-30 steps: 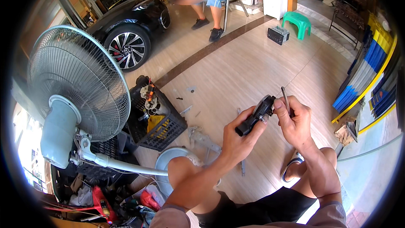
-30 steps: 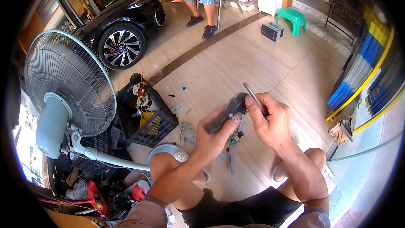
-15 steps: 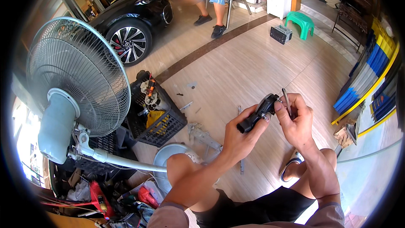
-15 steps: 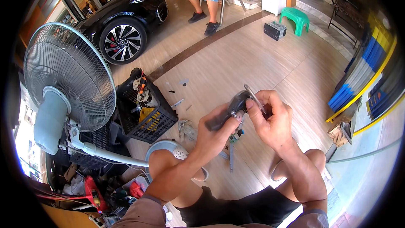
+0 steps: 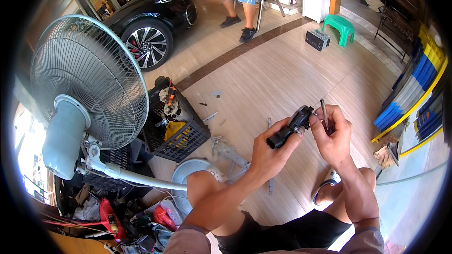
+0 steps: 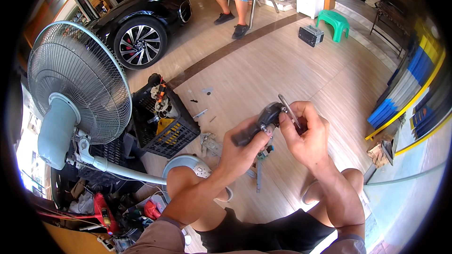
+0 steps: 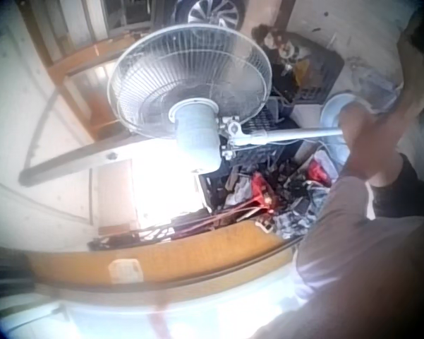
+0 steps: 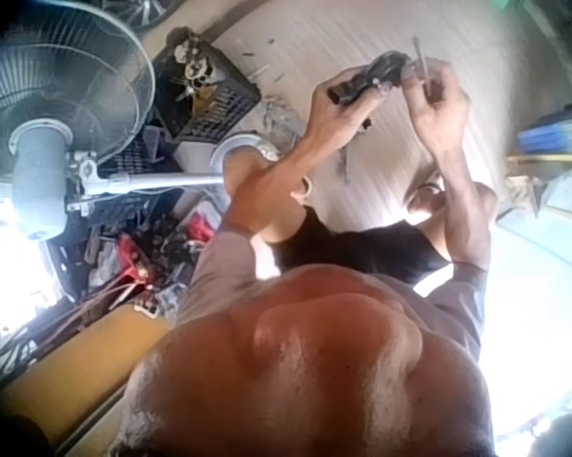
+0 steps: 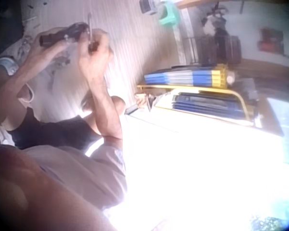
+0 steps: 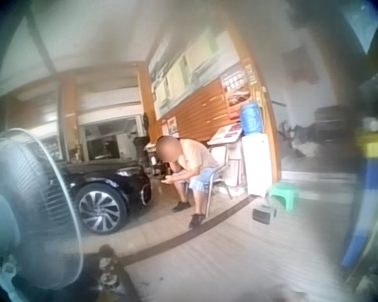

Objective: The person assembles a power window motor and regulator assembly by hand, using a screwdriver to tighten screws on the motor casing and then fitting the motor gear onto the regulator gear teeth.

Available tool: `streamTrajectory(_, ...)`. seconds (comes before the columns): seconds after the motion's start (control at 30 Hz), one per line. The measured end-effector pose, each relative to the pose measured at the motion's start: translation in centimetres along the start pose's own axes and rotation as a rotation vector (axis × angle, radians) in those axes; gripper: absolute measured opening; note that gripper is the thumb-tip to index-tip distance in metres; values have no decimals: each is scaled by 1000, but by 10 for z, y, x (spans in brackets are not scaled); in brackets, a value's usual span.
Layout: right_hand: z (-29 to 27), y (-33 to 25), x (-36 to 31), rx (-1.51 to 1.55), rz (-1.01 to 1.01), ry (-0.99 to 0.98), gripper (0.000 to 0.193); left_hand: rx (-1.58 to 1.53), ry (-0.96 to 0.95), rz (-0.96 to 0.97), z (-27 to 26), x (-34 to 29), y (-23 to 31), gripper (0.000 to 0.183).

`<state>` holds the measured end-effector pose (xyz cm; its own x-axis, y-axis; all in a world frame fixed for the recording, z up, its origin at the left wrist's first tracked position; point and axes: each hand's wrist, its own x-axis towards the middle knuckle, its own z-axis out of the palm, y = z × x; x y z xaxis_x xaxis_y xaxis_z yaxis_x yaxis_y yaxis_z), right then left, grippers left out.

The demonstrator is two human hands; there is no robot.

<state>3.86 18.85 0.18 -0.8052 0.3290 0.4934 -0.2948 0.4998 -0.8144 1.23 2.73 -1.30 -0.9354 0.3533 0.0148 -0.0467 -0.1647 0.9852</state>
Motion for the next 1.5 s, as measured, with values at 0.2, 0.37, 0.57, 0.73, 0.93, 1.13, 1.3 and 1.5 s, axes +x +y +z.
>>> streamTrajectory(0.2, -1, 15, 1, -54, 9, -49, 12, 5, 1, 0, 0, 1, -1, 35)
streamTrajectory(0.37, 2, 4, 1, 14, -2, 2, 12, 11, 14, 8, 0, 1, 1, 35)
streamTrajectory(0.57, -2, 14, 1, -47, -15, -25, 14, 3, -11, 13, 0, 1, 0, 32)
streamTrajectory(0.73, 2, 9, 1, -15, 35, -27, 15, 9, 0, -7, -3, 1, -1, 34)
streamTrajectory(0.93, 0, 5, 1, -14, -18, -17, 13, -2, 2, 14, -3, 2, -5, 35)
streamTrajectory(1.13, 2, 4, 2, 37, 50, -2, 12, 27, 13, 4, -2, 3, -3, 35)
streamTrajectory(1.3, 0, 10, -1, -3, -3, -28, 12, 16, 9, -10, 1, 3, -3, 35)
streamTrajectory(1.5, -4, 8, 0, 3, 28, -12, 11, 4, -2, -12, 2, 6, -9, 35)
